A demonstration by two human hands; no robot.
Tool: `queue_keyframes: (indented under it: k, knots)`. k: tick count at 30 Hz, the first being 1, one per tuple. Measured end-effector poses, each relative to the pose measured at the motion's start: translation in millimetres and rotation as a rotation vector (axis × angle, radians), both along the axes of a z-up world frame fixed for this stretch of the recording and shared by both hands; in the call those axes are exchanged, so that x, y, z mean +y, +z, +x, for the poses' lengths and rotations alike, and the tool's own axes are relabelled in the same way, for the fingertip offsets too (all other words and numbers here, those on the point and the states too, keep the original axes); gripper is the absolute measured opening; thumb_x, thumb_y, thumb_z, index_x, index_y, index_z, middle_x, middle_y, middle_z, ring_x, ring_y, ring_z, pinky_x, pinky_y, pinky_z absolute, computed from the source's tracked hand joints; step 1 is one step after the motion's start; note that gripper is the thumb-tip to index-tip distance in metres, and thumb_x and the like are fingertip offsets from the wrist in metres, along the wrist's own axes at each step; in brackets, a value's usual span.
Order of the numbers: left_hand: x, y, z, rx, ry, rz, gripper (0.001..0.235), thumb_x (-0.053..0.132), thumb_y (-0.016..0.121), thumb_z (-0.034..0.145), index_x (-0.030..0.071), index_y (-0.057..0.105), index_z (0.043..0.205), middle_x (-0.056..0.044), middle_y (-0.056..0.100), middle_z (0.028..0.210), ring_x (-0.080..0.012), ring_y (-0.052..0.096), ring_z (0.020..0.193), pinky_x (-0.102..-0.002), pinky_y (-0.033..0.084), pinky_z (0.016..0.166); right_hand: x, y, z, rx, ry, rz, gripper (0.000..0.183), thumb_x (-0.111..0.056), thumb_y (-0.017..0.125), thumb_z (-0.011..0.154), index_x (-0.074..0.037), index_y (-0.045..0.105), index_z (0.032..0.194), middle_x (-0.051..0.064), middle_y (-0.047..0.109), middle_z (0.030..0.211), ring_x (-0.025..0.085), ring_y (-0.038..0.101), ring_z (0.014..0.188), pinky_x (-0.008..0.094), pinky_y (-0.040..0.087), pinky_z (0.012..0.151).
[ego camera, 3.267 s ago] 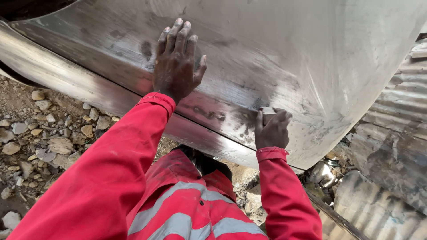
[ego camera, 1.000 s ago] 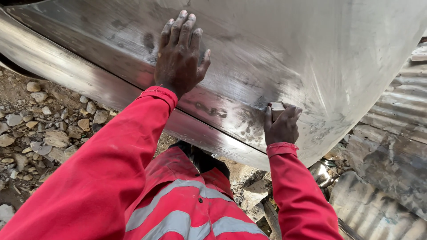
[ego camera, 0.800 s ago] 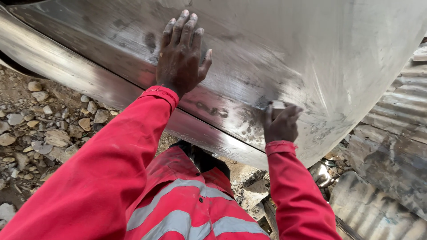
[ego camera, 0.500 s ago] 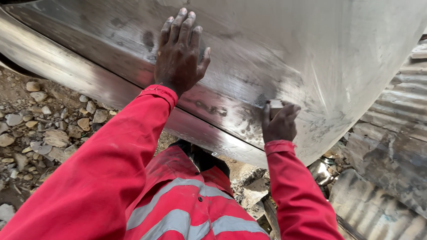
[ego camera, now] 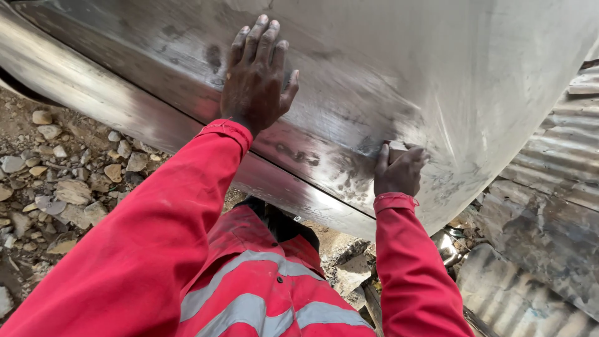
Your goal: The person sands the surface of a silver car bumper using a sanding block. They work on the lower section of the bumper, moving the block back and forth to smooth the surface. The person occasionally pauses to inspect the area before resuming the sanding process.
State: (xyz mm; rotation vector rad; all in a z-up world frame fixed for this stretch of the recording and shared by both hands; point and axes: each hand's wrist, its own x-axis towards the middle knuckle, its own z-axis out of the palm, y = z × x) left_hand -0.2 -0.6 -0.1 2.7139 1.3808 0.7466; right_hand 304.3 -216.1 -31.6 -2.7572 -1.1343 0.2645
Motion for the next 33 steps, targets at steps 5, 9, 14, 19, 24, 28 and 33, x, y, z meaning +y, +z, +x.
queue_keyframes:
  k: [5, 9, 14, 19, 24, 28, 33]
  knots:
    - [0, -1, -1, 0.001, -0.006, -0.004, 0.048, 0.033, 0.081, 0.111, -0.006, 0.074, 0.138, -0.027, 0.060, 0.161, -0.0422, 0.046, 0.157, -0.057, 0.035, 0.132, -13, 16, -42, -0.037, 0.184, 0.021, 0.051, -0.049, 0.070, 0.113, -0.005, 0.051, 0.131, 0.036, 0.055, 0.140, 0.051, 0.076, 0.100, 0.061, 0.067, 0.070]
    - [0, -1, -2, -0.003, -0.007, -0.006, 0.049, 0.033, 0.081, 0.111, -0.008, 0.074, 0.138, -0.028, 0.061, 0.160, -0.0428, 0.046, 0.157, -0.058, 0.035, 0.131, -2, 12, -26, -0.021, 0.104, 0.005, 0.045, -0.050, 0.069, 0.113, -0.012, 0.047, 0.128, 0.039, 0.058, 0.144, 0.056, 0.078, 0.096, 0.064, 0.067, 0.071]
    - [0, 0, 0, 0.000, -0.004, 0.003, 0.049, 0.034, 0.081, 0.111, -0.006, 0.074, 0.138, -0.027, 0.061, 0.160, -0.0418, 0.047, 0.157, -0.057, 0.035, 0.132, -9, 18, -50, -0.010, 0.179, 0.009, 0.048, -0.048, 0.070, 0.112, -0.008, 0.052, 0.129, 0.032, 0.058, 0.137, 0.048, 0.074, 0.105, 0.061, 0.067, 0.072]
    - [1, 0, -2, -0.006, 0.006, -0.005, 0.049, 0.033, 0.081, 0.110, -0.007, 0.073, 0.138, -0.028, 0.061, 0.160, -0.0425, 0.047, 0.156, -0.058, 0.035, 0.132, 2, 14, -33, 0.002, 0.079, 0.039, 0.046, -0.047, 0.069, 0.113, -0.008, 0.050, 0.130, 0.039, 0.060, 0.141, 0.057, 0.075, 0.106, 0.065, 0.064, 0.079]
    - [1, 1, -1, -0.007, -0.015, -0.011, 0.050, 0.032, 0.081, 0.109, -0.007, 0.072, 0.139, -0.029, 0.061, 0.160, -0.0433, 0.047, 0.156, -0.058, 0.035, 0.131, -8, 26, -43, -0.007, 0.268, 0.017, 0.055, -0.055, 0.072, 0.107, -0.008, 0.056, 0.130, 0.024, 0.060, 0.132, 0.054, 0.069, 0.112, 0.070, 0.059, 0.076]
    - [0, 2, -4, 0.007, 0.007, -0.008, 0.051, 0.034, 0.080, 0.109, -0.006, 0.073, 0.140, -0.028, 0.062, 0.160, -0.0424, 0.048, 0.156, -0.057, 0.034, 0.132, 4, 9, -38, -0.003, 0.069, 0.024, 0.047, -0.050, 0.068, 0.111, -0.011, 0.053, 0.132, 0.046, 0.053, 0.155, 0.063, 0.071, 0.116, 0.069, 0.060, 0.084]
    - [0, 1, 0, -0.011, -0.001, 0.005, 0.047, 0.032, 0.082, 0.110, -0.006, 0.074, 0.138, -0.027, 0.062, 0.159, -0.0422, 0.047, 0.156, -0.057, 0.036, 0.132, -3, 20, -56, -0.015, 0.278, 0.051, 0.050, -0.053, 0.066, 0.112, -0.008, 0.054, 0.129, 0.025, 0.060, 0.131, 0.050, 0.075, 0.104, 0.067, 0.064, 0.073]
